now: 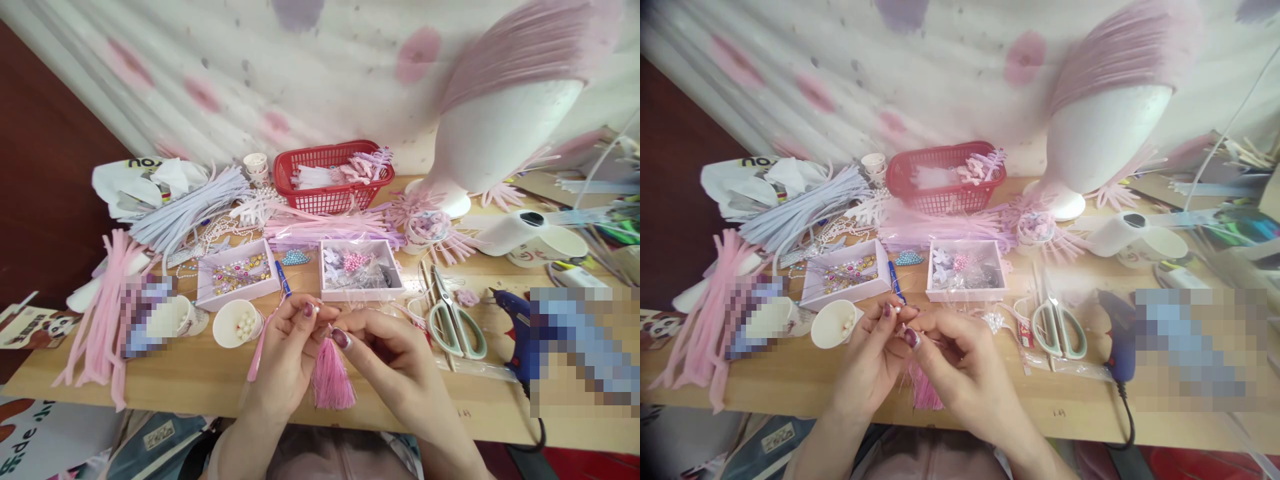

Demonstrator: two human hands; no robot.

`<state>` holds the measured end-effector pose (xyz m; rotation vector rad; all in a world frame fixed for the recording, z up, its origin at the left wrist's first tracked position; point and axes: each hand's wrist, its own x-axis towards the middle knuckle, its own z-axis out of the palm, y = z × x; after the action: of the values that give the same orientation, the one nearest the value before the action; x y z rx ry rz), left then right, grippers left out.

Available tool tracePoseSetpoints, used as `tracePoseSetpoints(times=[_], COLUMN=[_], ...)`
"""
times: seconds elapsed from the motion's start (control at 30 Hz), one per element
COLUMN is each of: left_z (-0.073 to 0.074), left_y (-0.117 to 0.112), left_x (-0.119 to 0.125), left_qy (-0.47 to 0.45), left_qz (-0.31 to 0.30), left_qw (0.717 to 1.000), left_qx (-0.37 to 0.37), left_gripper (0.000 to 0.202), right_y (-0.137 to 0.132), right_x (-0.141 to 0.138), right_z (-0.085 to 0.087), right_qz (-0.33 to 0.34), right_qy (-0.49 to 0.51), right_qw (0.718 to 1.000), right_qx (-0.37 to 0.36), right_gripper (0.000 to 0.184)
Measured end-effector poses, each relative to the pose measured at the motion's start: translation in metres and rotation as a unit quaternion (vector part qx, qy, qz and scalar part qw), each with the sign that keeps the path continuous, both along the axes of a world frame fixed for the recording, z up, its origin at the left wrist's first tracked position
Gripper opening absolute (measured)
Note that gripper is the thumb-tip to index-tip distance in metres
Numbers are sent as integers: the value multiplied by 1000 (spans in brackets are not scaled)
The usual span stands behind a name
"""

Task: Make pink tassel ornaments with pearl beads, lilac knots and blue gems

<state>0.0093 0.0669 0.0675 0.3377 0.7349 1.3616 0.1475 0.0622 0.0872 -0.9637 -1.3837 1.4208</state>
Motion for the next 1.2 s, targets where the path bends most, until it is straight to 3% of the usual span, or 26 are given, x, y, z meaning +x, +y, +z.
tracePoseSetpoints(times=[0.4, 0.9, 1.2], left_z=[8, 3, 3], left_y=[-6, -14, -16], left_x=[5, 6, 5], left_qy=[-19, 27, 70], left_qz=[-48, -86, -64], left_qw=[999, 995, 994], left_qx=[10, 40, 59], left_gripper=[12, 10, 8], right_y=[3, 4, 5], right_x=[0, 10, 14], right_z=[1, 1, -1], right_qz=[-3, 12, 21], right_qy=[9, 47, 52], right_qw=[1000, 999, 998], right_qx=[10, -12, 3], right_gripper=[17, 15, 14])
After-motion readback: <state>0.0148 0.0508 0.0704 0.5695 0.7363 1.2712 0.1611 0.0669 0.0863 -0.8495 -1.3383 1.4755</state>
